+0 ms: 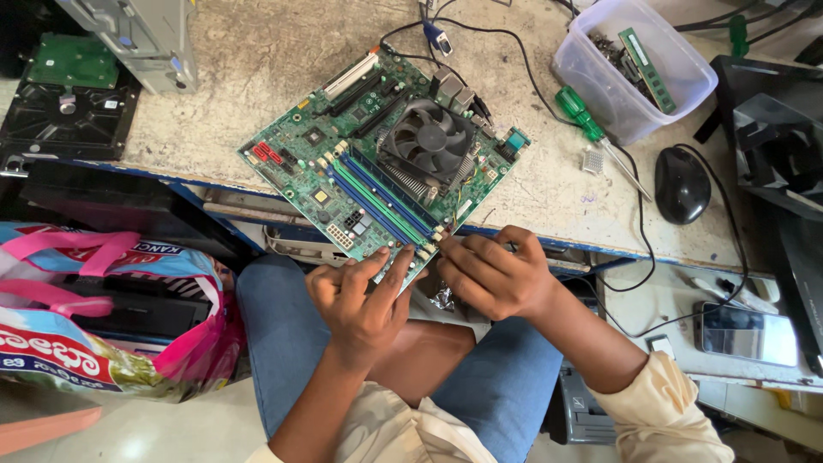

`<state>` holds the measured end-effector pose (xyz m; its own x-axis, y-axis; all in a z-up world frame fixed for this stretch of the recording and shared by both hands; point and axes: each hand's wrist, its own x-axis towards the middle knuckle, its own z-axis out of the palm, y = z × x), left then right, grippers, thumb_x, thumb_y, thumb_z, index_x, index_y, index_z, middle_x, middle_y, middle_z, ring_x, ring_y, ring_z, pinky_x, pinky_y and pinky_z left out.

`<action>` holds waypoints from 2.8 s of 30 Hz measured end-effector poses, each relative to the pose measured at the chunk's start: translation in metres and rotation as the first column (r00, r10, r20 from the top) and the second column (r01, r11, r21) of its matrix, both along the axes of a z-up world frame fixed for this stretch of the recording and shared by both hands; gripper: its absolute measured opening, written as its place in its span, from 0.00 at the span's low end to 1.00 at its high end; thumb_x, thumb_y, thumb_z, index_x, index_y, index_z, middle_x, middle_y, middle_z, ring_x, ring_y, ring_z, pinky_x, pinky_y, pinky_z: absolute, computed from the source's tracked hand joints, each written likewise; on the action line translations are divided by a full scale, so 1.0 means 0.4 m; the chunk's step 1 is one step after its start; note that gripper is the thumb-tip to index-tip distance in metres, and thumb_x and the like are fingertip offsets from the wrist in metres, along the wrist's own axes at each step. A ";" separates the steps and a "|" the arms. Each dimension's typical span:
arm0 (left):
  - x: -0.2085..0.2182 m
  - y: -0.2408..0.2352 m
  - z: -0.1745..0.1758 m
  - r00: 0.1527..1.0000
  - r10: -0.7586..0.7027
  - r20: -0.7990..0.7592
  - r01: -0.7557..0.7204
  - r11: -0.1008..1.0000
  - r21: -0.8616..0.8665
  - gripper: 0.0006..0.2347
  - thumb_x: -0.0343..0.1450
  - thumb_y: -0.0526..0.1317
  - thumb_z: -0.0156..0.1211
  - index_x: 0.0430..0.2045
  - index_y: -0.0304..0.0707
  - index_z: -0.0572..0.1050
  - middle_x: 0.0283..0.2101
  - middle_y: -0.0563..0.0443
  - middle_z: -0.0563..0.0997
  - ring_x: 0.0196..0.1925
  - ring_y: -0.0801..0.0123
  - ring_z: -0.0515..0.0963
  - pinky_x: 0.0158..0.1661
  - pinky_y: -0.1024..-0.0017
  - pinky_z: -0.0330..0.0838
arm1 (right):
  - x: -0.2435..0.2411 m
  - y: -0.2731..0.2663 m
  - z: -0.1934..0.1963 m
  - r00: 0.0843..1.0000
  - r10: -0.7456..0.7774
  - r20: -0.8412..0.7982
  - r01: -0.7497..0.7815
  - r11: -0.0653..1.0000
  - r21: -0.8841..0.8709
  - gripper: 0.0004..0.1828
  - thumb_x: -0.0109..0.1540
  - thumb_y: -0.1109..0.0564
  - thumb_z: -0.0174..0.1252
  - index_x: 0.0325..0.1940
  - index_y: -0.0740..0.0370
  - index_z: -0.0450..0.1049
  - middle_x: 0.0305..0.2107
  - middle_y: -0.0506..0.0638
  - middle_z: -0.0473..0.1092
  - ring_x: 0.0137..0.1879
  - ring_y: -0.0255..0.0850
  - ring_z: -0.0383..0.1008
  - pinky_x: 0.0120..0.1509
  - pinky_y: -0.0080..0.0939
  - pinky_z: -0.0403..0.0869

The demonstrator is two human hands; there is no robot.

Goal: The person works on a computer motherboard placed on a table. They use a screwdriver to adjust components, connect a USB cable, and manipulate small parts on the board.

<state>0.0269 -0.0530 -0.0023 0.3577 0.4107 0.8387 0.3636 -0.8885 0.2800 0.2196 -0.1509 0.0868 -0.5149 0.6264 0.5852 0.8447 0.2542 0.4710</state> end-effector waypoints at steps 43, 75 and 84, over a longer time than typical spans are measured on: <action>-0.002 0.007 0.020 1.000 -0.019 0.011 0.019 1.000 0.009 0.14 0.69 0.49 0.74 0.46 0.53 0.84 0.46 0.61 0.78 0.42 0.65 0.69 0.49 0.62 0.60 | 0.088 0.000 0.000 0.747 0.123 -0.653 -0.188 0.982 -0.030 0.09 0.55 0.67 0.64 0.35 0.58 0.74 0.37 0.46 0.79 0.39 0.41 0.79 0.45 0.42 0.65; 0.015 0.046 -0.014 0.992 -0.117 -0.046 0.117 0.993 0.011 0.22 0.73 0.61 0.54 0.46 0.47 0.84 0.51 0.56 0.82 0.67 0.56 0.64 0.65 0.50 0.52 | 0.337 -0.152 0.084 0.513 -0.610 -0.603 0.535 0.777 -0.331 0.10 0.57 0.56 0.70 0.42 0.53 0.84 0.34 0.50 0.78 0.31 0.47 0.75 0.38 0.43 0.73; 0.019 0.053 -0.018 0.993 -0.113 -0.030 0.114 0.993 0.040 0.22 0.72 0.61 0.55 0.45 0.48 0.84 0.50 0.57 0.82 0.67 0.57 0.64 0.64 0.50 0.53 | 0.317 -0.162 0.115 0.588 -0.609 -0.532 0.535 0.786 -0.308 0.11 0.54 0.58 0.69 0.40 0.54 0.82 0.39 0.49 0.78 0.40 0.50 0.79 0.43 0.44 0.75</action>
<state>0.0345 -0.0317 -0.0096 0.4231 0.3315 0.8433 0.2671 -0.9350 0.2335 0.3462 -0.2158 0.1327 0.3872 0.7452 0.5429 0.9184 -0.3633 -0.1564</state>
